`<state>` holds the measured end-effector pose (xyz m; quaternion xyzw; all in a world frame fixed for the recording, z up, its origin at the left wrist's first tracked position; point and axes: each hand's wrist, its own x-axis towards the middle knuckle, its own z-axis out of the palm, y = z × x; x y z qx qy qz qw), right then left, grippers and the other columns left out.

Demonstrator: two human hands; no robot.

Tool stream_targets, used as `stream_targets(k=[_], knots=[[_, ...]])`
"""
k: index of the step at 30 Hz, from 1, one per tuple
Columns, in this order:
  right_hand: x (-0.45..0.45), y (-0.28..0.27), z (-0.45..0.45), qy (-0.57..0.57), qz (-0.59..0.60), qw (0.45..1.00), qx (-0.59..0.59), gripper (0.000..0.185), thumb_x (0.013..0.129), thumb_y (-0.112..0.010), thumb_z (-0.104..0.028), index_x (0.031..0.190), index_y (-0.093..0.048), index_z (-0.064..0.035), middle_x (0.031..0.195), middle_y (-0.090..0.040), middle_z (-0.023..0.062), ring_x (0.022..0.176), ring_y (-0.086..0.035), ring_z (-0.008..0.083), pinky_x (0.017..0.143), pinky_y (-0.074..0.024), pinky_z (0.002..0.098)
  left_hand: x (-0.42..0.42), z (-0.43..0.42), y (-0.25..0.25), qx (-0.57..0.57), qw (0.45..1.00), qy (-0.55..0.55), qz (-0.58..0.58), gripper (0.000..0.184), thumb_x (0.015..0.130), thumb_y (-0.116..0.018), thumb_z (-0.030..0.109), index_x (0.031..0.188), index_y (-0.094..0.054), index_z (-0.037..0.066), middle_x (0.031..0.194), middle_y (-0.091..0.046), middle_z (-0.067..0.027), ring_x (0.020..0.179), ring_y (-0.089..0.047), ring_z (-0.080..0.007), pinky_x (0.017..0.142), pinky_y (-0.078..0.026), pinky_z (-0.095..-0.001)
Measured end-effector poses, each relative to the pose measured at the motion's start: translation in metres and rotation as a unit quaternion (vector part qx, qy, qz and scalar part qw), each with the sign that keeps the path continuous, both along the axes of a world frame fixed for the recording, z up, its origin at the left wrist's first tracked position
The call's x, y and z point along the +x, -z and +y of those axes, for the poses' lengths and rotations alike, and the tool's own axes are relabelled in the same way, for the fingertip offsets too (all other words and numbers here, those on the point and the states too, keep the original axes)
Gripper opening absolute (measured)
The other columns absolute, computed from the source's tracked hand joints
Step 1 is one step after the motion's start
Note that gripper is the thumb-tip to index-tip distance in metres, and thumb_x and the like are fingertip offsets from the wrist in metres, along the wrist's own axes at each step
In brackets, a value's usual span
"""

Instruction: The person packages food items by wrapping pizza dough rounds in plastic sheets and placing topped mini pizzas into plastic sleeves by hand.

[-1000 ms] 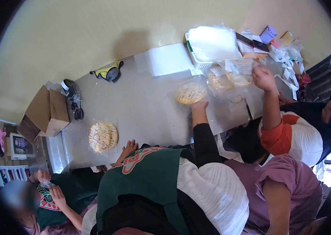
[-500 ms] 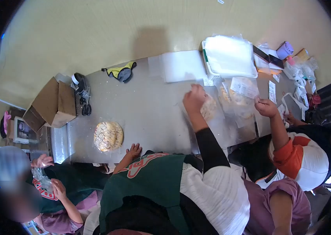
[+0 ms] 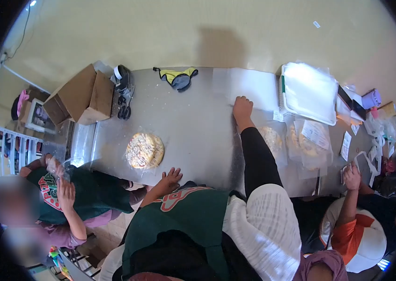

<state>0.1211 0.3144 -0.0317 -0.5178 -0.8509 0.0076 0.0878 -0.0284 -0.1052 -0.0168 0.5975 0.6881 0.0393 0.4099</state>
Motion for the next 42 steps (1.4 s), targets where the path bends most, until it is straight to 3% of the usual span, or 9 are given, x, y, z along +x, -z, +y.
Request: stream_targets(k=[8,13,19,22,26,29,34,36,42], knots=[[0.016,0.01,-0.018,-0.084,0.045,0.99,0.104,0.02,0.081,-0.049,-0.017,0.095,-0.054,-0.0032,0.092,-0.06,0.0136,0.087,-0.059,0.033,0.078,-0.0474,0.0461,-0.008,-0.002,0.013,-0.014,0.999,0.008,-0.03,0.058,0.08,-0.058,0.015,0.134,-0.036,0.014,0.147,-0.019,-0.0105,0.136,-0.008,-0.034,0.101,-0.007,-0.0628],[0.016,0.012,-0.024,-0.029,0.041,0.998,-0.042,0.015,0.077,-0.052,-0.014,0.085,-0.057,-0.0033,0.091,-0.059,0.0128,0.086,-0.059,0.0311,0.076,-0.0465,0.045,-0.014,-0.006,0.067,-0.011,1.0,0.019,0.006,0.059,0.08,-0.06,0.015,0.134,-0.036,0.015,0.147,-0.019,-0.0103,0.136,-0.009,-0.0337,0.1,-0.007,-0.0647],[0.013,-0.079,-0.064,-0.101,0.229,0.968,-0.02,0.011,0.076,-0.052,-0.012,0.072,-0.055,-0.0021,0.071,-0.059,0.0144,0.069,-0.058,0.0352,0.063,-0.0468,0.0407,-0.032,0.003,0.019,0.024,0.984,-0.035,-0.172,0.059,0.08,-0.063,0.022,0.132,-0.039,0.01,0.144,-0.024,-0.0137,0.134,-0.02,-0.034,0.106,-0.02,-0.0439],[0.026,-0.139,-0.12,-0.285,0.215,0.892,-0.276,0.017,0.08,-0.051,-0.013,0.086,-0.06,-0.0005,0.081,-0.063,0.0172,0.075,-0.061,0.0314,0.068,-0.0482,0.0364,-0.031,0.033,-0.035,-0.018,0.962,-0.187,-0.196,0.073,0.076,-0.068,0.028,0.135,-0.032,0.006,0.142,-0.028,-0.0172,0.132,-0.025,-0.0331,0.106,-0.024,-0.0346],[0.041,-0.193,-0.176,-0.4,0.374,0.662,-0.512,0.02,0.084,-0.054,-0.017,0.084,-0.06,0.0018,0.09,-0.065,0.0131,0.085,-0.062,0.0261,0.077,-0.0479,0.0362,-0.017,0.046,-0.057,0.293,0.942,-0.141,-0.084,0.096,0.065,-0.079,0.025,0.137,-0.02,-0.001,0.131,-0.041,-0.0181,0.124,-0.036,-0.0245,0.101,-0.033,-0.0354],[0.048,-0.187,-0.186,-0.29,0.53,0.518,-0.605,0.019,0.084,-0.055,-0.018,0.082,-0.057,0.0005,0.093,-0.063,0.0152,0.088,-0.061,0.0276,0.082,-0.0475,0.0403,-0.004,0.055,-0.113,0.192,0.872,-0.177,-0.414,0.079,0.067,-0.077,0.017,0.131,-0.035,0.001,0.128,-0.046,-0.0138,0.117,-0.045,-0.0221,0.095,-0.039,-0.0351],[0.048,-0.16,-0.174,-0.141,0.679,0.423,-0.583,0.013,0.085,-0.051,-0.016,0.08,-0.052,-0.0035,0.096,-0.061,0.019,0.089,-0.061,0.0301,0.084,-0.0471,0.0464,-0.002,0.041,-0.097,0.115,0.784,-0.29,-0.537,0.034,0.078,-0.066,0.009,0.109,-0.055,0.002,0.102,-0.062,-0.0075,0.095,-0.058,-0.016,0.086,-0.045,-0.0308],[0.048,-0.155,-0.171,-0.113,0.673,0.437,-0.586,0.013,0.085,-0.051,-0.016,0.079,-0.051,-0.0044,0.096,-0.061,0.019,0.09,-0.061,0.0302,0.085,-0.0471,0.0454,-0.01,0.033,-0.082,0.155,0.718,-0.31,-0.604,0.029,0.081,-0.063,0.01,0.107,-0.056,0.001,0.098,-0.063,-0.0077,0.09,-0.059,-0.0156,0.083,-0.047,-0.0304],[-0.004,-0.145,-0.174,-0.042,0.654,0.508,-0.559,0.011,0.086,-0.05,-0.017,0.088,-0.05,-0.0056,0.102,-0.058,0.0164,0.088,-0.06,0.0277,0.078,-0.0476,0.0374,-0.049,0.022,-0.118,0.222,0.771,-0.374,-0.465,0.009,0.083,-0.06,0.007,0.087,-0.064,0.0,0.08,-0.065,-0.0069,0.076,-0.061,-0.0151,0.071,-0.05,-0.0286]])
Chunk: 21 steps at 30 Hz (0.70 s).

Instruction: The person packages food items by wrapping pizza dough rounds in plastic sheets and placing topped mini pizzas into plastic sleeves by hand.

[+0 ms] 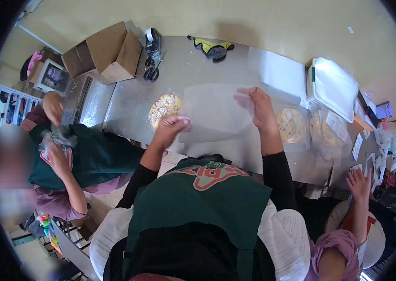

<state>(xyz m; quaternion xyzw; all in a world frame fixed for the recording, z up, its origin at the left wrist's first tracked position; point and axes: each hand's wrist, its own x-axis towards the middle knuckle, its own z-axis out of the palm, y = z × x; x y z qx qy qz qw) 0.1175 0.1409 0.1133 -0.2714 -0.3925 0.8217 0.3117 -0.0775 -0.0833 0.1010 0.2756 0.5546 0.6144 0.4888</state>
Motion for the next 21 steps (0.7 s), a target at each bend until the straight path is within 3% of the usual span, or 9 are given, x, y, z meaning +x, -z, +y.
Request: stream_targets(k=[2,4,6,9,12,15,16,18,21], knots=[[-0.027,0.018,0.0,0.052,-0.059,0.997,-0.019,0.012,0.086,-0.05,-0.016,0.091,-0.049,-0.0058,0.101,-0.058,0.0139,0.085,-0.06,0.0257,0.073,-0.0472,0.0341,-0.024,-0.001,-0.031,-0.007,0.994,-0.093,0.049,0.004,0.081,-0.062,0.004,0.081,-0.065,0.001,0.076,-0.065,-0.0055,0.067,-0.059,-0.0111,0.063,-0.048,-0.0244],[-0.051,0.058,-0.004,0.107,-0.134,0.984,-0.045,0.014,0.085,-0.051,-0.016,0.095,-0.049,-0.0058,0.097,-0.057,0.0112,0.081,-0.06,0.0238,0.068,-0.0464,0.0313,-0.062,-0.005,-0.057,0.099,0.963,-0.182,0.172,0.003,0.08,-0.062,0.002,0.079,-0.065,0.002,0.073,-0.064,-0.0042,0.063,-0.057,-0.0088,0.059,-0.047,-0.0233],[-0.07,0.07,-0.033,0.03,-0.181,0.978,-0.104,0.016,0.084,-0.051,-0.017,0.095,-0.049,-0.0056,0.09,-0.055,0.0091,0.077,-0.059,0.0223,0.063,-0.0462,0.0307,-0.097,-0.011,-0.093,0.09,0.917,-0.271,0.28,0.012,0.076,-0.069,0.007,0.068,-0.061,0.002,0.067,-0.063,-0.0029,0.059,-0.053,-0.0063,0.053,-0.043,-0.0228],[-0.103,0.091,-0.081,-0.114,-0.193,0.958,-0.177,0.018,0.081,-0.053,-0.016,0.093,-0.049,-0.0038,0.089,-0.055,0.0112,0.077,-0.058,0.0243,0.062,-0.0473,0.0332,-0.11,-0.015,-0.146,-0.022,0.744,-0.322,0.586,0.025,0.073,-0.074,0.013,0.063,-0.053,0.004,0.057,-0.057,-0.0053,0.049,-0.05,-0.0118,0.045,-0.039,-0.0271],[-0.14,0.108,-0.119,-0.148,-0.246,0.936,-0.204,0.018,0.079,-0.054,-0.015,0.09,-0.05,-0.0018,0.082,-0.054,0.0126,0.069,-0.057,0.0245,0.059,-0.0476,0.0346,-0.131,-0.015,-0.146,-0.022,0.6,-0.279,0.749,0.026,0.074,-0.071,0.016,0.066,-0.05,0.005,0.056,-0.055,-0.0102,0.048,-0.053,-0.0241,0.044,-0.042,-0.0331],[-0.163,0.118,-0.136,-0.152,-0.248,0.929,-0.227,0.016,0.077,-0.052,-0.011,0.088,-0.052,0.0,0.075,-0.053,0.0103,0.058,-0.052,0.0206,0.05,-0.0448,0.0313,-0.155,-0.016,-0.111,-0.044,0.553,-0.262,0.789,0.024,0.077,-0.067,0.019,0.07,-0.048,0.006,0.059,-0.056,-0.0129,0.053,-0.054,-0.0334,0.047,-0.044,-0.0389],[-0.165,0.091,-0.141,-0.148,-0.227,0.938,-0.216,0.016,0.076,-0.052,-0.009,0.089,-0.053,0.0006,0.075,-0.053,0.0099,0.056,-0.05,0.019,0.048,-0.0436,0.0297,-0.161,-0.016,-0.099,-0.07,0.548,-0.262,0.791,0.022,0.079,-0.065,0.019,0.072,-0.048,0.006,0.061,-0.057,-0.0135,0.056,-0.055,-0.0338,0.048,-0.044,-0.0406],[-0.174,0.068,-0.148,-0.082,-0.212,0.952,-0.204,0.023,0.075,-0.052,-0.007,0.096,-0.054,0.0028,0.081,-0.057,0.0118,0.061,-0.055,0.021,0.05,-0.0464,0.0321,-0.166,-0.021,-0.074,-0.119,0.538,-0.253,0.795,0.019,0.081,-0.061,0.02,0.075,-0.049,0.007,0.066,-0.058,-0.0147,0.061,-0.057,-0.0344,0.05,-0.045,-0.0439],[-0.195,0.122,-0.164,-0.023,-0.138,0.973,-0.186,0.036,0.076,-0.052,-0.002,0.111,-0.05,0.0047,0.101,-0.058,0.0175,0.085,-0.059,0.0289,0.064,-0.0518,0.0394,-0.177,-0.031,-0.018,-0.163,0.579,-0.235,0.763,0.009,0.084,-0.055,0.015,0.085,-0.054,0.006,0.078,-0.06,-0.0173,0.071,-0.058,-0.0362,0.06,-0.046,-0.0452]])
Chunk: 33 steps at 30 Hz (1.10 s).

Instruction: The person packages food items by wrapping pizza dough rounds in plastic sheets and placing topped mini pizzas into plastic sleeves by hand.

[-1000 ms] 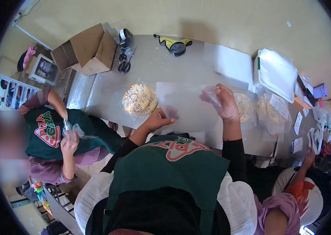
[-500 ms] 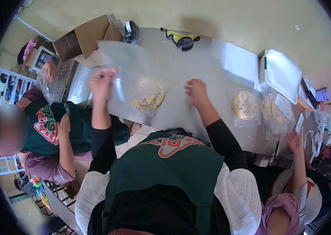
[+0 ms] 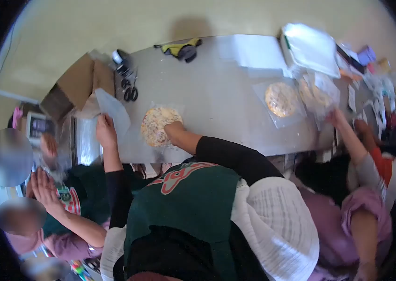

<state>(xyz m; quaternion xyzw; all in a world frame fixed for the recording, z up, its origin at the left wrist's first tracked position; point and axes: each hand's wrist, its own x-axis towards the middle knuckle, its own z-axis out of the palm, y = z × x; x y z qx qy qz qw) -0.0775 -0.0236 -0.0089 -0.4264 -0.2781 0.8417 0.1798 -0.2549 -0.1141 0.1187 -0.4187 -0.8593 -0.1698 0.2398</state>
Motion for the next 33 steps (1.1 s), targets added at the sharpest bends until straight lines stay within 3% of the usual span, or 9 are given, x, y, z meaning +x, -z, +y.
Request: stream_targets(k=[1,5,8,11,15,18,24,25,33], knots=[[-0.009,0.02,0.002,0.022,0.032,0.999,0.017,0.042,0.076,-0.051,-0.001,0.118,-0.047,0.0051,0.109,-0.058,0.0199,0.096,-0.06,0.0323,0.071,-0.0538,0.0425,-0.012,-0.001,0.022,0.008,1.0,0.018,0.009,0.009,0.084,-0.054,0.015,0.084,-0.053,0.007,0.077,-0.06,-0.0169,0.071,-0.058,-0.0357,0.061,-0.046,-0.0455],[-0.017,-0.005,0.001,-0.06,-0.298,0.945,0.125,0.037,0.075,-0.053,-0.001,0.11,-0.049,0.0096,0.109,-0.056,0.0242,0.095,-0.06,0.0351,0.071,-0.0525,0.0395,-0.005,-0.007,0.04,0.001,0.996,0.041,-0.078,0.013,0.085,-0.052,0.014,0.089,-0.059,0.004,0.081,-0.061,-0.017,0.076,-0.058,-0.036,0.066,-0.046,-0.0437],[-0.022,-0.015,-0.006,0.026,-0.271,0.952,0.138,0.029,0.073,-0.056,-0.001,0.101,-0.055,0.0079,0.101,-0.059,0.025,0.09,-0.061,0.0354,0.071,-0.0516,0.0397,-0.012,-0.007,0.041,-0.03,0.994,0.062,-0.084,0.014,0.085,-0.055,0.014,0.088,-0.06,0.002,0.084,-0.062,-0.0176,0.077,-0.058,-0.0352,0.067,-0.046,-0.0423],[-0.024,-0.018,-0.006,0.105,-0.232,0.957,0.138,0.024,0.071,-0.061,-0.004,0.092,-0.058,0.0062,0.093,-0.061,0.024,0.088,-0.062,0.035,0.073,-0.0502,0.0403,-0.013,-0.004,0.043,-0.013,0.992,0.078,-0.094,0.014,0.085,-0.055,0.014,0.089,-0.06,0.002,0.084,-0.062,-0.0177,0.077,-0.059,-0.0353,0.067,-0.047,-0.0419],[-0.002,-0.018,0.009,0.065,0.048,0.996,-0.038,0.025,0.071,-0.063,-0.009,0.092,-0.058,0.0044,0.089,-0.061,0.0223,0.087,-0.062,0.0326,0.077,-0.05,0.0388,-0.007,-0.002,0.039,0.004,0.989,0.102,-0.107,0.014,0.085,-0.056,0.014,0.089,-0.06,0.002,0.085,-0.062,-0.0179,0.077,-0.059,-0.0354,0.068,-0.047,-0.0414],[0.02,-0.013,0.023,0.007,0.078,0.994,-0.074,0.028,0.075,-0.06,-0.008,0.1,-0.057,0.0031,0.093,-0.061,0.0184,0.088,-0.062,0.0295,0.078,-0.0511,0.0399,0.002,0.004,0.032,0.016,0.986,0.119,-0.118,0.014,0.084,-0.056,0.014,0.089,-0.061,0.002,0.085,-0.062,-0.018,0.078,-0.059,-0.0354,0.068,-0.047,-0.0411],[0.111,0.006,0.056,0.092,0.245,0.961,-0.094,0.035,0.08,-0.054,-0.004,0.113,-0.048,0.0056,0.106,-0.058,0.0169,0.095,-0.06,0.0274,0.084,-0.0498,0.0421,0.028,0.023,0.021,-0.003,0.982,0.13,-0.141,0.016,0.085,-0.056,0.015,0.091,-0.061,0.002,0.088,-0.062,-0.0178,0.081,-0.06,-0.0347,0.07,-0.048,-0.0401],[0.138,-0.019,0.058,0.108,0.229,0.965,-0.068,0.036,0.08,-0.055,-0.006,0.114,-0.047,0.0054,0.108,-0.057,0.0174,0.096,-0.059,0.0275,0.086,-0.0489,0.0422,0.034,0.025,0.018,-0.007,0.981,0.134,-0.142,0.016,0.084,-0.057,0.015,0.091,-0.061,0.002,0.088,-0.062,-0.018,0.081,-0.06,-0.0347,0.07,-0.048,-0.04],[0.286,-0.01,0.076,0.22,0.338,0.912,-0.074,0.046,0.088,-0.044,-0.022,0.124,-0.041,0.0052,0.123,-0.051,0.0176,0.112,-0.05,0.0289,0.099,-0.0376,0.0414,0.099,0.063,-0.001,0.022,0.957,0.233,-0.173,0.012,0.082,-0.061,0.011,0.09,-0.059,0.003,0.084,-0.062,-0.0167,0.074,-0.061,-0.0315,0.066,-0.048,-0.0381]])
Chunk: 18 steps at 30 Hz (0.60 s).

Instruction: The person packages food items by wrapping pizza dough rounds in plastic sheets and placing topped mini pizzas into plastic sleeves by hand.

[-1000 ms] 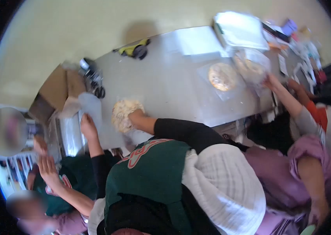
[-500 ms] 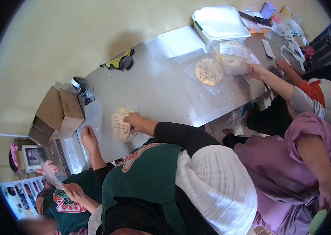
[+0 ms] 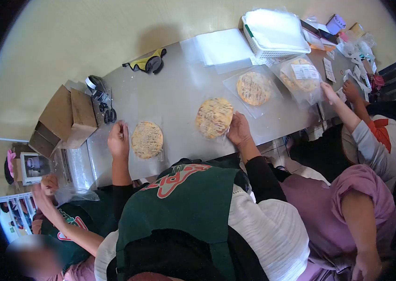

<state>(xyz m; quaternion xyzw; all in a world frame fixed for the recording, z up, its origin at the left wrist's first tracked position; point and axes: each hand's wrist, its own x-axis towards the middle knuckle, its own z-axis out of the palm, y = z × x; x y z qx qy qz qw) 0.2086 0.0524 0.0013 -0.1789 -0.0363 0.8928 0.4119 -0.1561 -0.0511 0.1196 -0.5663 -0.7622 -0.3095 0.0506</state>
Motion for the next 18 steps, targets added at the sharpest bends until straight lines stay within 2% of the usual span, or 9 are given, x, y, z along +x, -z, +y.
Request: stream_targets(k=[1,4,5,8,11,14,17,18], knots=[[0.006,0.011,0.001,0.034,0.002,0.999,0.008,0.044,0.091,-0.041,-0.023,0.125,-0.041,0.0045,0.123,-0.051,0.0172,0.111,-0.051,0.0284,0.097,-0.0395,0.0412,0.01,0.006,-0.002,0.011,0.999,0.011,-0.028,0.011,0.081,-0.062,0.011,0.088,-0.058,0.003,0.083,-0.062,-0.0162,0.072,-0.061,-0.0308,0.065,-0.048,-0.0378],[0.004,0.048,0.006,0.094,-0.109,0.988,-0.05,0.041,0.092,-0.04,-0.022,0.124,-0.043,0.0033,0.121,-0.052,0.0171,0.11,-0.052,0.0281,0.096,-0.0416,0.0408,0.04,0.024,0.0,0.008,0.989,0.014,-0.145,0.012,0.08,-0.063,0.01,0.082,-0.054,0.003,0.077,-0.061,-0.0141,0.068,-0.061,-0.029,0.062,-0.048,-0.0371],[-0.002,0.056,0.009,0.13,-0.079,0.987,-0.06,0.038,0.093,-0.04,-0.022,0.122,-0.045,0.0019,0.12,-0.053,0.0165,0.108,-0.054,0.0278,0.095,-0.0434,0.0404,0.053,0.029,-0.002,0.011,0.988,0.038,-0.152,0.015,0.077,-0.065,0.007,0.077,-0.05,0.004,0.073,-0.06,-0.0124,0.068,-0.06,-0.0282,0.06,-0.048,-0.0367],[-0.013,0.069,0.013,0.139,-0.051,0.987,-0.067,0.037,0.092,-0.042,-0.021,0.121,-0.046,0.001,0.12,-0.053,0.0164,0.108,-0.054,0.0282,0.093,-0.0444,0.0418,0.069,0.04,0.026,-0.076,0.982,0.166,-0.049,0.013,0.076,-0.062,0.001,0.076,-0.049,0.002,0.078,-0.061,-0.0105,0.072,-0.061,-0.023,0.065,-0.049,-0.031],[-0.022,0.062,0.018,0.1,-0.006,0.992,-0.071,0.037,0.091,-0.042,-0.019,0.122,-0.045,0.0002,0.119,-0.053,0.0164,0.107,-0.054,0.03,0.09,-0.046,0.0453,0.099,0.039,0.054,-0.107,0.949,0.249,-0.161,0.011,0.074,-0.061,-0.002,0.081,-0.054,0.001,0.079,-0.061,-0.0102,0.073,-0.061,-0.0234,0.066,-0.048,-0.0305],[-0.031,0.046,0.028,0.059,-0.015,0.996,-0.069,0.039,0.092,-0.039,-0.022,0.124,-0.044,-0.0013,0.119,-0.054,0.0166,0.107,-0.054,0.0305,0.089,-0.0462,0.0463,0.118,0.03,0.085,-0.079,0.935,0.297,-0.176,0.015,0.075,-0.059,-0.003,0.09,-0.059,0.002,0.08,-0.061,-0.0113,0.071,-0.06,-0.0248,0.065,-0.048,-0.0314],[-0.04,0.046,0.034,0.024,-0.058,0.997,-0.032,0.041,0.092,-0.037,-0.026,0.125,-0.044,-0.0023,0.119,-0.054,0.0165,0.107,-0.055,0.0302,0.09,-0.0458,0.0458,0.13,0.018,0.103,-0.111,0.927,0.226,-0.278,0.013,0.077,-0.058,0.004,0.09,-0.061,0.004,0.082,-0.062,-0.013,0.08,-0.059,-0.03,0.071,-0.047,-0.0367],[-0.044,0.047,0.037,0.018,-0.053,0.998,-0.026,0.043,0.093,-0.036,-0.028,0.126,-0.043,-0.0024,0.12,-0.054,0.0165,0.106,-0.055,0.0302,0.09,-0.0457,0.0455,0.131,0.016,0.107,-0.115,0.932,0.227,-0.256,0.015,0.076,-0.058,0.002,0.091,-0.06,0.004,0.083,-0.062,-0.0133,0.081,-0.059,-0.03,0.072,-0.047,-0.0366]])
